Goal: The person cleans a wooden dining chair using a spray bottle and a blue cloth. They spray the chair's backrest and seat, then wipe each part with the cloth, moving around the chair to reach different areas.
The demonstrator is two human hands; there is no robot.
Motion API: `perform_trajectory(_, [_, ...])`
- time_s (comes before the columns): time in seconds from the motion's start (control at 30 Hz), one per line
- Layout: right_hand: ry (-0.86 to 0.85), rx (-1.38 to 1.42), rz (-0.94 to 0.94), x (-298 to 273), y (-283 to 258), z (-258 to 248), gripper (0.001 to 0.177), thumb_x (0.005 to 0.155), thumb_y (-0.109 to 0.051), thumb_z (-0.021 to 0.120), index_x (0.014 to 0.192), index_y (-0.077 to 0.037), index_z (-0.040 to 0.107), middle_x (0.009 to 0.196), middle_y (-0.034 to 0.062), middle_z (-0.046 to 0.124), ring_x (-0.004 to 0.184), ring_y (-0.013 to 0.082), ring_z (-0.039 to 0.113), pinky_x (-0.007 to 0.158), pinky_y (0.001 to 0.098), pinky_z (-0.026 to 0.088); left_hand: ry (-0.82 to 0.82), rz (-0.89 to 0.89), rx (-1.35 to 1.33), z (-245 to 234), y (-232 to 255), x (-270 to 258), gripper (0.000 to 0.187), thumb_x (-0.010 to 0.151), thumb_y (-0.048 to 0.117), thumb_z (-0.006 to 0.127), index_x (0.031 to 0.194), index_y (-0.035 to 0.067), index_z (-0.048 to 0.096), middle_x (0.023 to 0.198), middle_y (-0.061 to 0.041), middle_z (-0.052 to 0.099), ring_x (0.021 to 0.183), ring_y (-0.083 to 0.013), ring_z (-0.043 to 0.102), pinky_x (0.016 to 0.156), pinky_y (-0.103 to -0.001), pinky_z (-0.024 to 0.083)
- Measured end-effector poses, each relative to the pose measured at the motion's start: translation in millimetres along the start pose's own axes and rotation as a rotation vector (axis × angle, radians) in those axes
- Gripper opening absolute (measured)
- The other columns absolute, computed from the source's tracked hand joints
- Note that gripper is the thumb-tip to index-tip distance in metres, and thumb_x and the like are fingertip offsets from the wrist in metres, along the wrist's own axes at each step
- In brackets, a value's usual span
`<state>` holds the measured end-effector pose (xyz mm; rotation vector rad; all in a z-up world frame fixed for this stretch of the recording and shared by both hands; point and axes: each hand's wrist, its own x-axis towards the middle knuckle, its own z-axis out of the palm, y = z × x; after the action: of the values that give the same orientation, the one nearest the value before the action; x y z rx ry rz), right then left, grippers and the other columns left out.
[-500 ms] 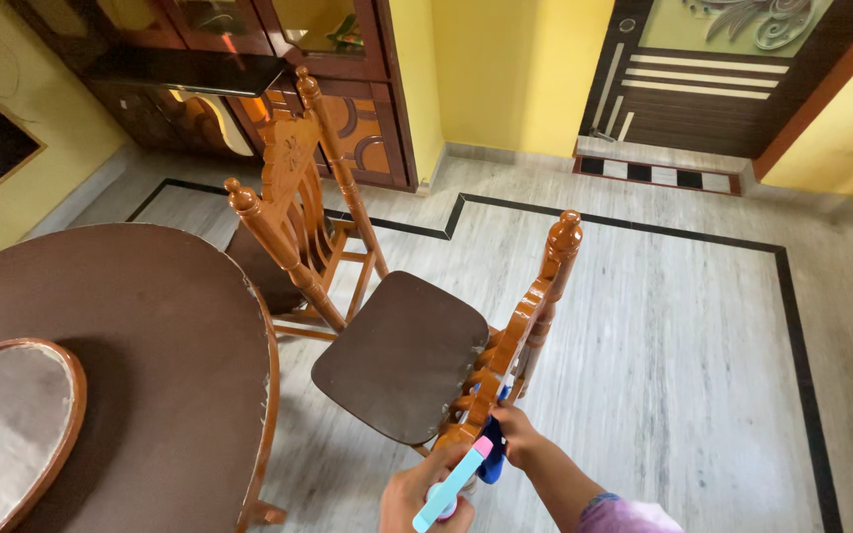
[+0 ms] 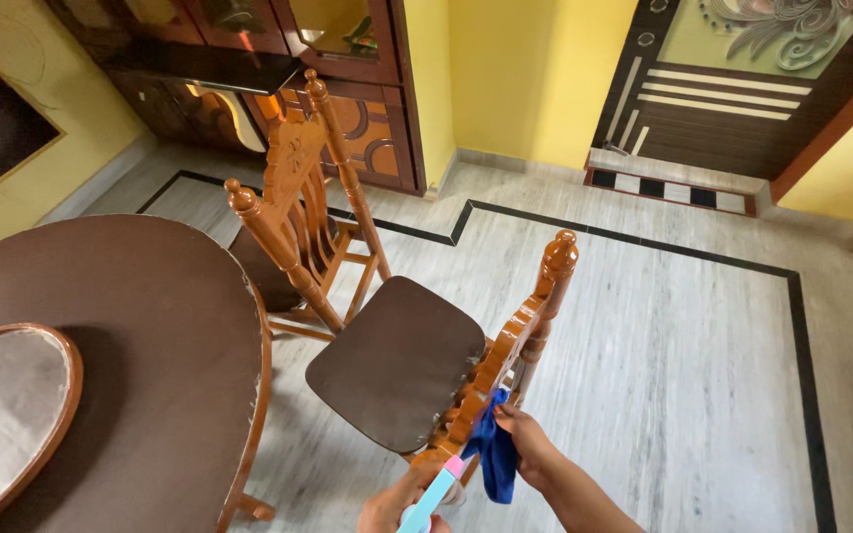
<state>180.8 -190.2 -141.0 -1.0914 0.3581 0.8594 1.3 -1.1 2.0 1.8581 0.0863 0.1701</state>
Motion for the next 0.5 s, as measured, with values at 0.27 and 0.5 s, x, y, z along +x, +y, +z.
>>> perform_trajectory(0.27, [-0.073, -0.163, -0.070, -32, -30, -5, 0.025, 0.105, -0.023, 0.048, 0.113, -0.006, 0.064, 0.086, 0.0052, 0.066, 0.074, 0.0170, 0.063, 0.070, 0.0339, 0.053, 0.220, -0.286, 0.134, 19, 25, -6, 0.047, 0.068, -0.004, 0.057, 0.105, 0.012, 0.081, 0.072, -0.007, 0.079, 0.069, -0.0136, 0.078, 0.070, -0.025, 0.054])
perform_trajectory(0.5, [0.198, 0.095, -0.224, -8, -17, -33, 0.028, 0.105, -0.017, 0.045, 0.118, -0.004, 0.065, 0.093, 0.0041, 0.066, 0.083, 0.0155, 0.061, 0.080, 0.0314, 0.052, 0.181, -0.190, 0.092, 26, 51, 0, 0.056, 0.069, 0.005, 0.068, 0.121, 0.022, 0.076, 0.084, -0.007, 0.079, 0.081, -0.0142, 0.077, 0.076, -0.027, 0.054])
